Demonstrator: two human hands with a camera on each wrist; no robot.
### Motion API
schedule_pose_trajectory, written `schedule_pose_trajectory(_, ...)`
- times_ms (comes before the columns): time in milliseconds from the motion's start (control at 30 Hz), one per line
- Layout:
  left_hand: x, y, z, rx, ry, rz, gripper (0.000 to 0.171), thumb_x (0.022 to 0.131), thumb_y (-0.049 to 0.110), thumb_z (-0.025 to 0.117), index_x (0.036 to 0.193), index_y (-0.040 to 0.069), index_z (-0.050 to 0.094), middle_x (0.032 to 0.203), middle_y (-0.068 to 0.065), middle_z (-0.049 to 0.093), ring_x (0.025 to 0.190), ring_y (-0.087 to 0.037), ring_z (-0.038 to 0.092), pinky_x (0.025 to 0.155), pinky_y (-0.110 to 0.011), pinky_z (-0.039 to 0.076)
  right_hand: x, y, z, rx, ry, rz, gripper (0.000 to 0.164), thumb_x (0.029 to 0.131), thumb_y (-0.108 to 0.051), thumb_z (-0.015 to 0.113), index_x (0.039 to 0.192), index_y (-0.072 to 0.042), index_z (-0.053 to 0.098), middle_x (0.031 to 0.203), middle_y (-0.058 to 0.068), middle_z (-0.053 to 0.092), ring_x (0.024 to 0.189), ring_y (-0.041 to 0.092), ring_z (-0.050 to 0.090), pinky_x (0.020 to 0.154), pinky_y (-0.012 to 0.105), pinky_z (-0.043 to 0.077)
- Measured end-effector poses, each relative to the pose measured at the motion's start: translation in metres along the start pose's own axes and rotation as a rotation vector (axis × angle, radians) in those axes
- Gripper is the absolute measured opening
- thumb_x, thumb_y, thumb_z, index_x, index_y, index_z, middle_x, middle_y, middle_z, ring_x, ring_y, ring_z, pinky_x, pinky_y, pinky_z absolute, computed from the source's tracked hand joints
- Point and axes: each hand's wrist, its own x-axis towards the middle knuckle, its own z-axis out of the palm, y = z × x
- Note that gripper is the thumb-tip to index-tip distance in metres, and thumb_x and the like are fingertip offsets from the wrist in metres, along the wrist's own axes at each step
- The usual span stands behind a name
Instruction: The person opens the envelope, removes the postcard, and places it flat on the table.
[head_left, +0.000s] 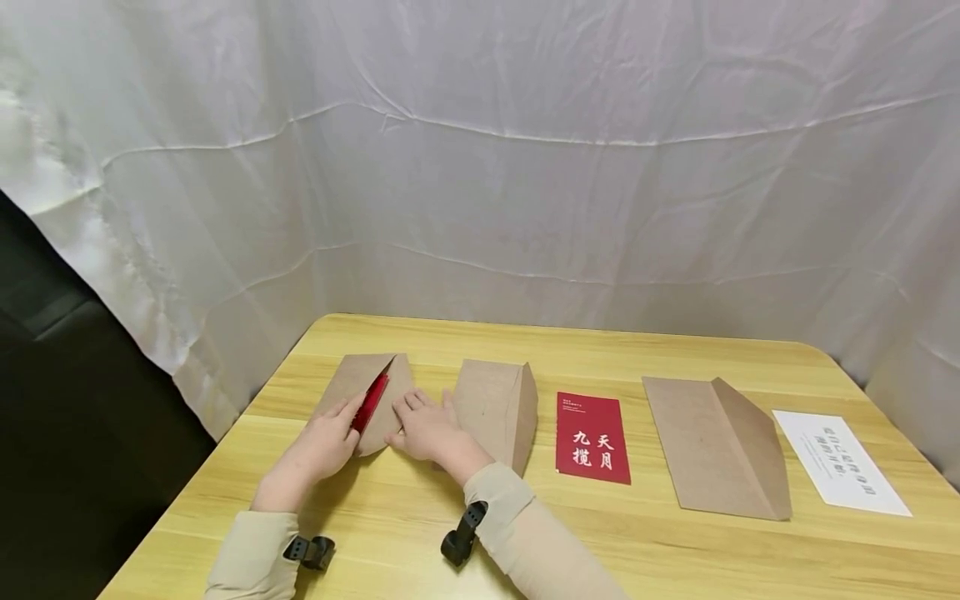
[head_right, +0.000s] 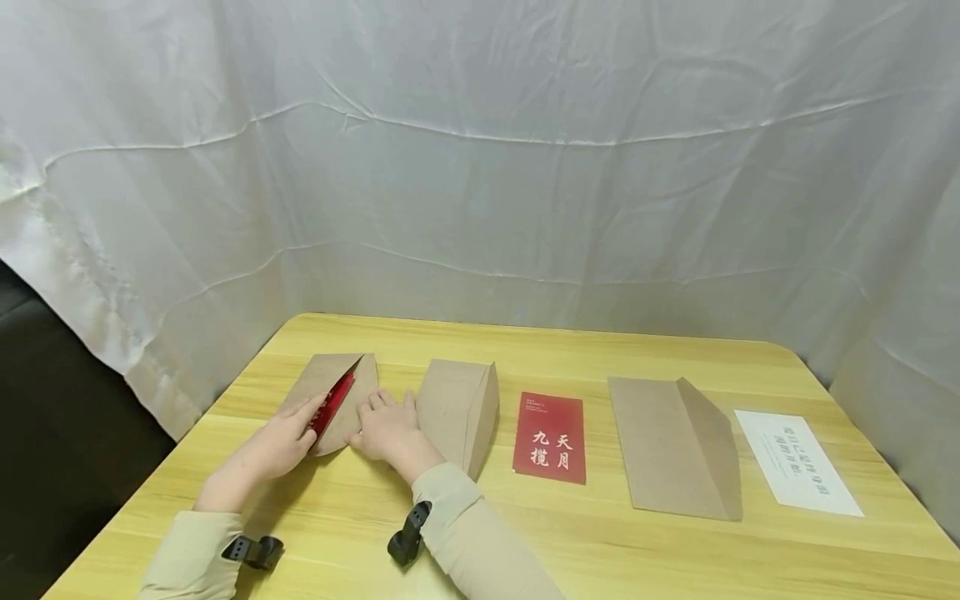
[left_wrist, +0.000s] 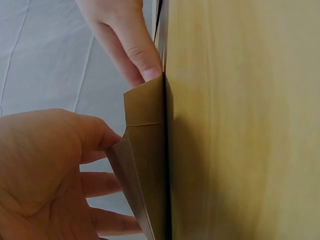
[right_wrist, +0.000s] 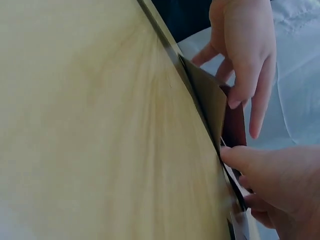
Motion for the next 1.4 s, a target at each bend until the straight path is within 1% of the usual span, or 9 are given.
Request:
schedule_pose_trajectory(167,-0.001,0.001,-0.001,-0.014,-0.015,-0.018,0.052,0.095,0.008,0.046,0.145,-0.003,0.04,0.141,-0.036,0.044,0.13,-0.052,0.044,0.107,-0.061,0.038,0.005,0.004,0.001,-0.005,-0.003,-0.059,0.067,0.098,-0.057,0.044,0.155,-0.028,0.026,0.163,-0.005,0.024,0.152,0.012,0.015,0.123,0.056,0.009)
schedule_pose_trajectory(300,0.0,0.002,-0.002,-0.015,-0.02,-0.016,0.05,0.095,0.008,0.046,0.144,-0.004,0.042,0.141,-0.036,0.044,0.13,-0.052,0.044,0.108,-0.061,0.038,0.011,0.003,0.002,-0.034,0.008,-0.092,0.065,0.1,-0.055,0.039,0.156,-0.028,0.021,0.163,-0.005,0.021,0.153,0.013,0.013,0.123,0.056,0.009)
schedule_pose_trajectory(467,0.0,0.001,-0.003,-0.001,-0.021,-0.011,0.048,0.096,0.009,0.047,0.142,-0.005,0.044,0.141,-0.037,0.044,0.13,-0.053,0.044,0.107,-0.061,0.038,0.016,-0.003,0.004,-0.066,0.025,-0.119,0.062,0.102,-0.051,0.036,0.157,-0.03,0.017,0.164,-0.007,0.014,0.153,0.011,0.008,0.123,0.056,0.008)
schedule_pose_trajectory(633,0.0,0.0,-0.003,0.001,-0.016,-0.003,0.047,0.095,0.008,0.047,0.141,-0.005,0.046,0.139,-0.038,0.045,0.128,-0.053,0.046,0.106,-0.062,0.039,0.02,-0.008,0.005,-0.123,0.013,-0.137,0.055,0.104,-0.049,0.033,0.155,-0.034,0.021,0.164,-0.011,0.016,0.153,0.009,0.007,0.124,0.054,0.008)
schedule_pose_trajectory(733,0.001,0.0,-0.003,-0.003,-0.021,-0.013,0.048,0.095,0.009,0.046,0.141,-0.004,0.046,0.14,-0.038,0.044,0.128,-0.054,0.046,0.106,-0.062,0.039,0.02,-0.01,0.005,-0.145,0.0,-0.141,0.052,0.104,-0.048,0.032,0.154,-0.034,0.026,0.163,-0.012,0.019,0.153,0.01,0.008,0.124,0.054,0.009)
schedule_pose_trajectory(800,0.001,0.0,-0.002,-0.005,-0.025,-0.021,0.048,0.095,0.009,0.045,0.142,-0.003,0.046,0.141,-0.037,0.044,0.128,-0.054,0.045,0.106,-0.063,0.038,0.019,-0.01,0.004,-0.127,-0.003,-0.135,0.052,0.104,-0.047,0.032,0.154,-0.033,0.028,0.162,-0.012,0.021,0.153,0.01,0.009,0.124,0.054,0.009)
schedule_pose_trajectory(1000,0.001,-0.002,-0.001,-0.003,-0.026,-0.03,0.047,0.096,0.01,0.045,0.142,-0.002,0.046,0.141,-0.037,0.044,0.129,-0.053,0.045,0.107,-0.062,0.039,0.019,-0.009,0.003,-0.025,0.012,-0.11,0.052,0.103,-0.048,0.035,0.151,-0.03,0.035,0.161,-0.009,0.026,0.152,0.014,0.013,0.123,0.055,0.008)
schedule_pose_trajectory(1167,0.0,-0.001,-0.001,-0.018,-0.028,-0.042,0.048,0.097,0.011,0.045,0.143,-0.001,0.045,0.142,-0.036,0.043,0.13,-0.052,0.044,0.107,-0.062,0.039,0.021,-0.004,0.003,0.028,0.035,-0.08,0.052,0.102,-0.051,0.038,0.148,-0.027,0.041,0.159,-0.007,0.031,0.151,0.014,0.019,0.123,0.056,0.012)
schedule_pose_trajectory(1400,0.0,0.002,-0.004,-0.033,-0.043,-0.063,0.049,0.096,0.01,0.045,0.144,0.001,0.044,0.145,-0.035,0.041,0.133,-0.052,0.04,0.107,-0.063,0.037,0.019,0.003,0.0,0.092,0.061,-0.048,0.054,0.1,-0.051,0.043,0.144,-0.02,0.045,0.158,0.0,0.034,0.151,0.018,0.022,0.121,0.059,0.016)
